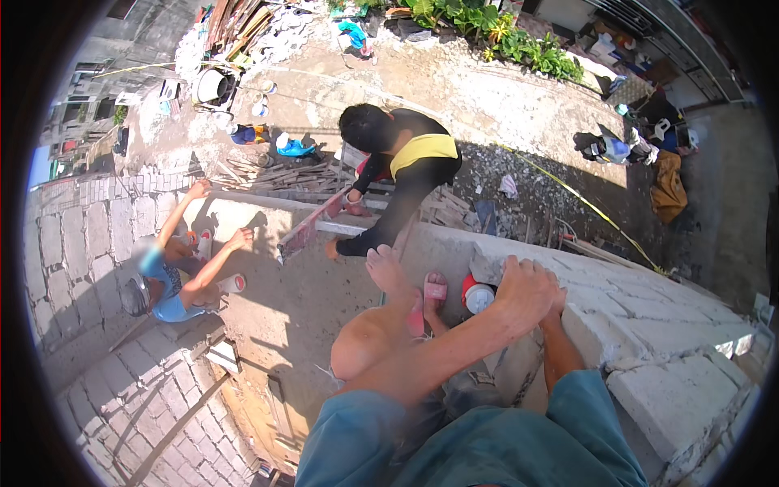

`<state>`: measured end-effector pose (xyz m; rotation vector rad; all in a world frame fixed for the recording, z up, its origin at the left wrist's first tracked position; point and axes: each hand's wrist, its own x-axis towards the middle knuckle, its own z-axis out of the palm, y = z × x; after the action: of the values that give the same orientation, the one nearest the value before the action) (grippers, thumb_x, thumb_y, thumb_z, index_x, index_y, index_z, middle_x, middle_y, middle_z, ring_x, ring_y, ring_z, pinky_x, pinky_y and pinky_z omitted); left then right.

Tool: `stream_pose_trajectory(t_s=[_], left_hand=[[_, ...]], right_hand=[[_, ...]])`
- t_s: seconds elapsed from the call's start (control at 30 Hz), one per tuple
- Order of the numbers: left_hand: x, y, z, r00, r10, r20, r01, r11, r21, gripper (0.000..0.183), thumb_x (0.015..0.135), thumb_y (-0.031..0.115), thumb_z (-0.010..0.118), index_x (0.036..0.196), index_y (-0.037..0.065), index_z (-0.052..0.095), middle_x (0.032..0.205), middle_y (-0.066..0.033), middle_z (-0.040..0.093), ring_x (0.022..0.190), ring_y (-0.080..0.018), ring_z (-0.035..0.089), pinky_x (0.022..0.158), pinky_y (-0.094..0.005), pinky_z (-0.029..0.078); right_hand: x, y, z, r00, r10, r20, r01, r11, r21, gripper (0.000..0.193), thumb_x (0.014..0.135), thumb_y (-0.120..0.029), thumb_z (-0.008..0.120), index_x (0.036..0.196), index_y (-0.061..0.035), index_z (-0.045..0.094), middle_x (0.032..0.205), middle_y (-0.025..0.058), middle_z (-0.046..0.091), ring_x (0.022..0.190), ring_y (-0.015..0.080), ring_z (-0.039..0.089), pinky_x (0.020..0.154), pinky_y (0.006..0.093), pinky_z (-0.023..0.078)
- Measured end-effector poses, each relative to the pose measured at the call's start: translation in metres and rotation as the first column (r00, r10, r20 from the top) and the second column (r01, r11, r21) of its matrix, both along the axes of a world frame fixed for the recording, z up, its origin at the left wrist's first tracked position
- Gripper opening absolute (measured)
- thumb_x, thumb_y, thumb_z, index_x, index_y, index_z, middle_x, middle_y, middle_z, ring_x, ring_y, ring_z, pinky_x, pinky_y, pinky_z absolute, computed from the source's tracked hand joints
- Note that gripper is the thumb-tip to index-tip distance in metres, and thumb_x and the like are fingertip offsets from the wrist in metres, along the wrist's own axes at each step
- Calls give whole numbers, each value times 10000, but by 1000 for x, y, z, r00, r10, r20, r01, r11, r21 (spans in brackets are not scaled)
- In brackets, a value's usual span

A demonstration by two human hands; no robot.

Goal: Inspecting or working on a concrete block wall on a rooftop at a construction site.

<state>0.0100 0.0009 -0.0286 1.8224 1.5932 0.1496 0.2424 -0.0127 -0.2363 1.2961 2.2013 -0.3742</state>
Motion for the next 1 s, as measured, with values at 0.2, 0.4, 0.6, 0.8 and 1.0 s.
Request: stream_pose_trajectory(t_s=[0.2, 0.4, 0.6, 0.8, 1.0], left_hand=[[-2, 2, 6, 1000, -2, 0, 2, 1000, 20, 303, 909, 351, 519, 947, 93, 674, 902, -74, 666, 875, -241, 616, 770, -473, 403], [-1, -2, 3, 1000, 3, -21, -3, 1000, 25, 249, 883, 309, 554, 935, 99, 677, 899, -78, 665, 874, -241, 616, 771, -465, 406], [-2, -2, 2, 1000, -14, -22, 15, 999, 38, 221, 865, 285, 572, 942, 107, 678, 880, -62, 662, 875, -236, 614, 756, -453, 404], [1, -3, 4, 1000, 4, -18, -3, 999, 49, 216, 874, 281, 564, 955, 118, 681, 894, -51, 664, 882, -235, 613, 760, -449, 399], [4, -9, 0, 998, 49, -28, -47, 996, 77, 218, 883, 277, 558, 966, 119, 682, 912, -53, 665, 885, -238, 613, 755, -448, 398]], right_hand=[[-6, 8, 6, 1000, -7, 16, 7, 1000, -18, 480, 950, -364, 417, 1399, -195, 423, 1417, 25, 464, 1243, 221, 467, 1023, 498, 339], [-12, 13, 10, 999, -9, 31, 10, 999, -37, 488, 952, -369, 413, 1408, -194, 409, 1431, 26, 443, 1262, 219, 441, 1039, 490, 321], [-17, 21, 14, 999, -11, 44, 13, 999, -50, 496, 955, -374, 409, 1417, -193, 395, 1446, 27, 423, 1282, 217, 416, 1054, 482, 302], [-17, 24, 17, 998, -11, 63, 15, 998, -64, 505, 958, -379, 406, 1426, -192, 381, 1460, 28, 403, 1302, 215, 391, 1069, 473, 284], [-20, 25, 19, 997, -1, 76, 8, 996, -88, 514, 960, -384, 402, 1435, -191, 367, 1475, 28, 382, 1321, 212, 365, 1085, 465, 265]])
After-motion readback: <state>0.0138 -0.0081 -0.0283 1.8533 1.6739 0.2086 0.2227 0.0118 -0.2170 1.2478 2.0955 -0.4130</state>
